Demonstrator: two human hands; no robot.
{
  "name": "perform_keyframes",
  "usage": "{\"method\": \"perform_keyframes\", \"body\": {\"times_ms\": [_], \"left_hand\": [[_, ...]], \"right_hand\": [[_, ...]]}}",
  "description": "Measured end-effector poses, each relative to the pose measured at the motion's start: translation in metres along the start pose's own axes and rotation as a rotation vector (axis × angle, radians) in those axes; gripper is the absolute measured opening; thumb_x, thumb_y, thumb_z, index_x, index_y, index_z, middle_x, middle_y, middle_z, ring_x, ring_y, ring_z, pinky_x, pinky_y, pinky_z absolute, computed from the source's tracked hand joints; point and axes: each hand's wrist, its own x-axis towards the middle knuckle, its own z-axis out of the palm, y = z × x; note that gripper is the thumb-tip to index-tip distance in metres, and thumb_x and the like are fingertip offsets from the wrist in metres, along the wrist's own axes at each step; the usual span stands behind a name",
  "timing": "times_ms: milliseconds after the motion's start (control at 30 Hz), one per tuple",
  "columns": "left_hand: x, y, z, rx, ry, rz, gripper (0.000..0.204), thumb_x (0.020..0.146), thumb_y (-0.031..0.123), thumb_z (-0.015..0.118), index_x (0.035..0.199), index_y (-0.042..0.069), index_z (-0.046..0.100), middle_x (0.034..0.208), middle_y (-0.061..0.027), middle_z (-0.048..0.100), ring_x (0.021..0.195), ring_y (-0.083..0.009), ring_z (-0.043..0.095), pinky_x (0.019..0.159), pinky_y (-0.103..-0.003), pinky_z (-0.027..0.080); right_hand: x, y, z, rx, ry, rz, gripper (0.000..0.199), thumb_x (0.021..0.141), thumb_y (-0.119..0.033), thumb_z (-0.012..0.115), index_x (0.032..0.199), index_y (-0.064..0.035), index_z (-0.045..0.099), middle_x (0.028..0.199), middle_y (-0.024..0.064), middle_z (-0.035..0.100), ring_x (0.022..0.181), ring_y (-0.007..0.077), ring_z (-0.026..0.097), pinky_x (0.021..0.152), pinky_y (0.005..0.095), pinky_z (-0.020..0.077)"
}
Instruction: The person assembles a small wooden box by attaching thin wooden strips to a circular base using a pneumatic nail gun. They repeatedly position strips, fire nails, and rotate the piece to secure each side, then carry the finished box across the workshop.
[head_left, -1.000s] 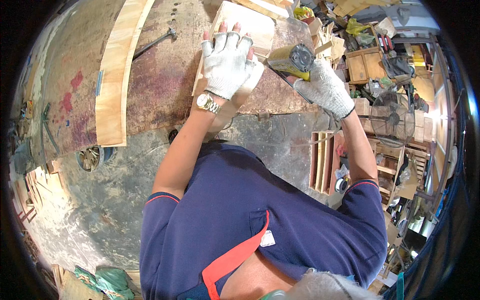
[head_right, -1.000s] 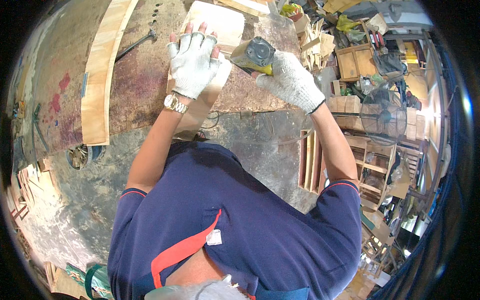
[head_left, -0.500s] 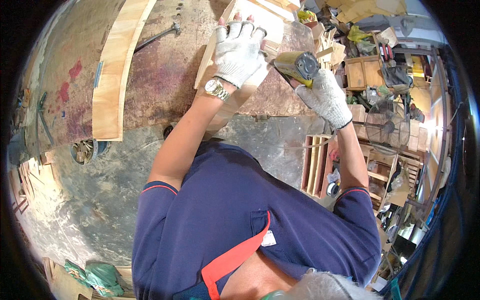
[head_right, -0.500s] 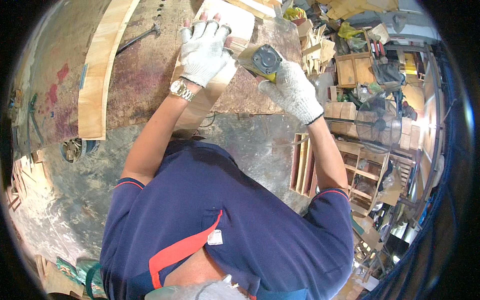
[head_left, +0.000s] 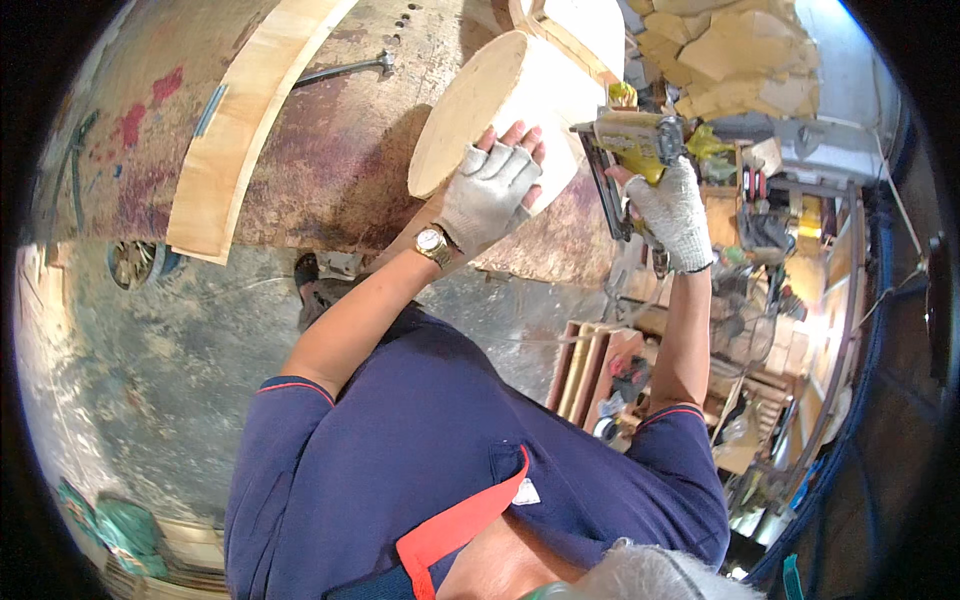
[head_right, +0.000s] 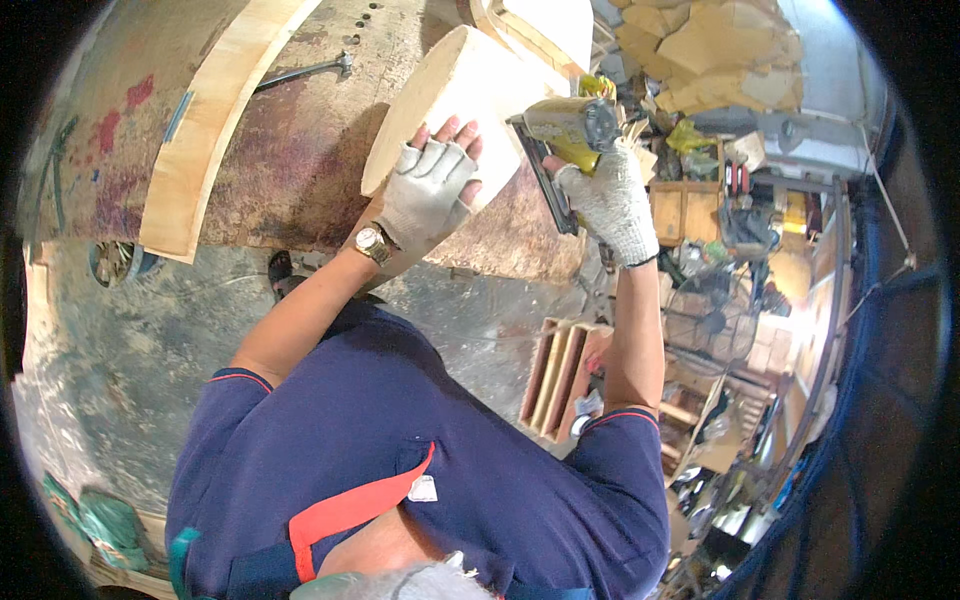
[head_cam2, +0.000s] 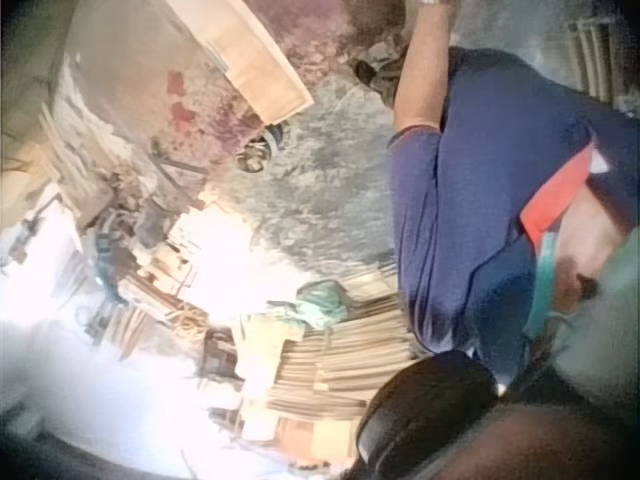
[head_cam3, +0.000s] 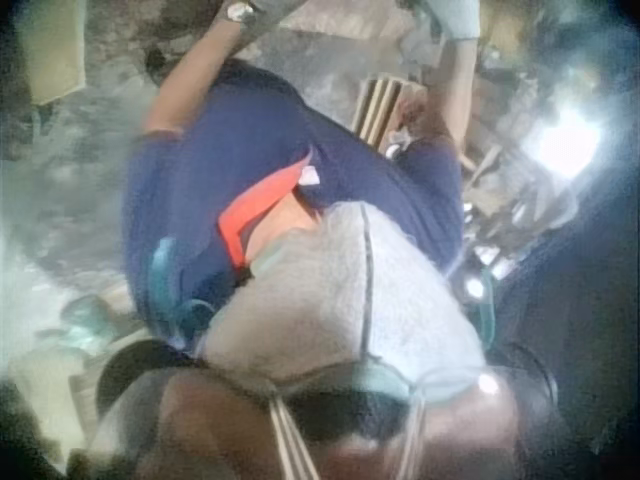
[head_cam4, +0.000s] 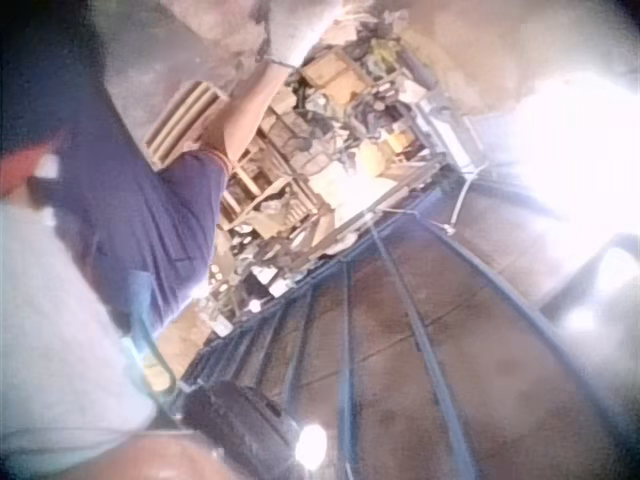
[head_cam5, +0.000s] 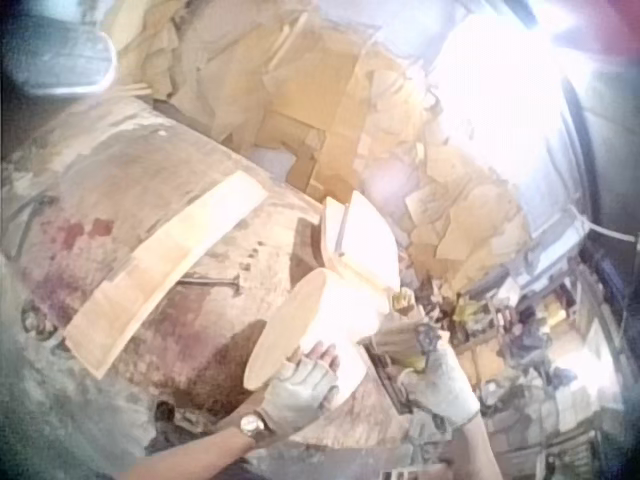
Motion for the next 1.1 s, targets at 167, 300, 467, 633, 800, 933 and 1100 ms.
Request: {"method": "perform_keyframes", "body": {"times_ms": [167, 300, 467, 633, 800, 933, 1100], "left_hand": [[-0.001, 0.006, -0.005, -0.015, 0.03, -0.018, 0.05, 0.096, 0.033, 0.061, 0.14, 0.008, 0.06, 0.161, -0.0094, 0.047, 0.155, -0.0254, 0.034, 0.129, -0.048, 0.014], [-0.001, 0.007, -0.007, 0.009, -0.004, -0.019, 0.056, 0.095, 0.032, 0.06, 0.144, 0.006, 0.056, 0.161, -0.0099, 0.047, 0.157, -0.0257, 0.031, 0.131, -0.047, 0.012], [0.001, 0.007, -0.006, -0.046, 0.029, -0.029, 0.053, 0.094, 0.03, 0.061, 0.14, 0.004, 0.058, 0.159, -0.0107, 0.048, 0.155, -0.0264, 0.033, 0.13, -0.047, 0.016], [0.002, 0.007, -0.006, -0.06, 0.036, -0.016, 0.051, 0.092, 0.028, 0.062, 0.136, 0.002, 0.059, 0.155, -0.0113, 0.051, 0.154, -0.0266, 0.035, 0.129, -0.047, 0.02], [0.004, 0.007, -0.007, -0.067, 0.068, -0.026, 0.053, 0.089, 0.027, 0.063, 0.135, 0.002, 0.059, 0.152, -0.0106, 0.052, 0.153, -0.0279, 0.036, 0.128, -0.047, 0.022], [0.004, 0.006, -0.007, 0.04, 0.071, -0.004, 0.053, 0.091, 0.028, 0.061, 0.137, 0.003, 0.058, 0.153, -0.0101, 0.052, 0.153, -0.0275, 0.036, 0.129, -0.047, 0.022], [0.006, 0.003, -0.001, 0.057, 0.075, 0.013, 0.052, 0.094, 0.029, 0.06, 0.14, 0.004, 0.057, 0.158, -0.0103, 0.048, 0.154, -0.0263, 0.035, 0.129, -0.047, 0.02]], "right_hand": [[0.061, -0.021, -0.004, 0.077, -0.127, 0.008, 0.027, 0.094, -0.009, 0.074, 0.118, 0.0032, 0.071, 0.087, 0.0038, 0.075, 0.053, 0.0042, 0.051, 0.048, 0.0253, 0.0446], [0.091, -0.026, 0.001, 0.109, -0.213, -0.066, 0.028, 0.091, -0.002, 0.064, 0.118, 0.004, 0.072, 0.089, 0.0052, 0.077, 0.053, 0.0053, 0.052, 0.05, 0.0247, 0.0468], [0.107, -0.032, 0.001, 0.068, -0.268, -0.051, 0.027, 0.091, -0.004, 0.065, 0.116, 0.0036, 0.072, 0.091, 0.0048, 0.078, 0.055, 0.0053, 0.053, 0.051, 0.0243, 0.048], [0.108, -0.038, -0.003, -0.13, -0.275, -0.032, 0.025, 0.092, -0.006, 0.07, 0.116, 0.001, 0.073, 0.087, 0.0026, 0.076, 0.058, 0.0051, 0.052, 0.052, 0.0248, 0.0466], [0.098, -0.035, -0.004, -0.19, -0.334, -0.025, 0.039, 0.092, -0.008, 0.079, 0.127, 0.0002, 0.065, 0.105, 0.006, 0.074, 0.07, 0.0054, 0.059, 0.055, 0.0232, 0.0484], [0.093, -0.031, -0.002, -0.132, -0.353, -0.15, 0.04, 0.092, -0.004, 0.077, 0.13, -0.0013, 0.064, 0.108, 0.0076, 0.075, 0.089, 0.0084, 0.068, 0.063, 0.0245, 0.0526], [0.091, -0.028, -0.001, -0.162, -0.296, -0.341, 0.031, 0.089, -0.009, 0.076, 0.117, 0.0051, 0.071, 0.101, 0.0127, 0.079, 0.088, 0.0145, 0.068, 0.081, 0.0347, 0.0572]]}}
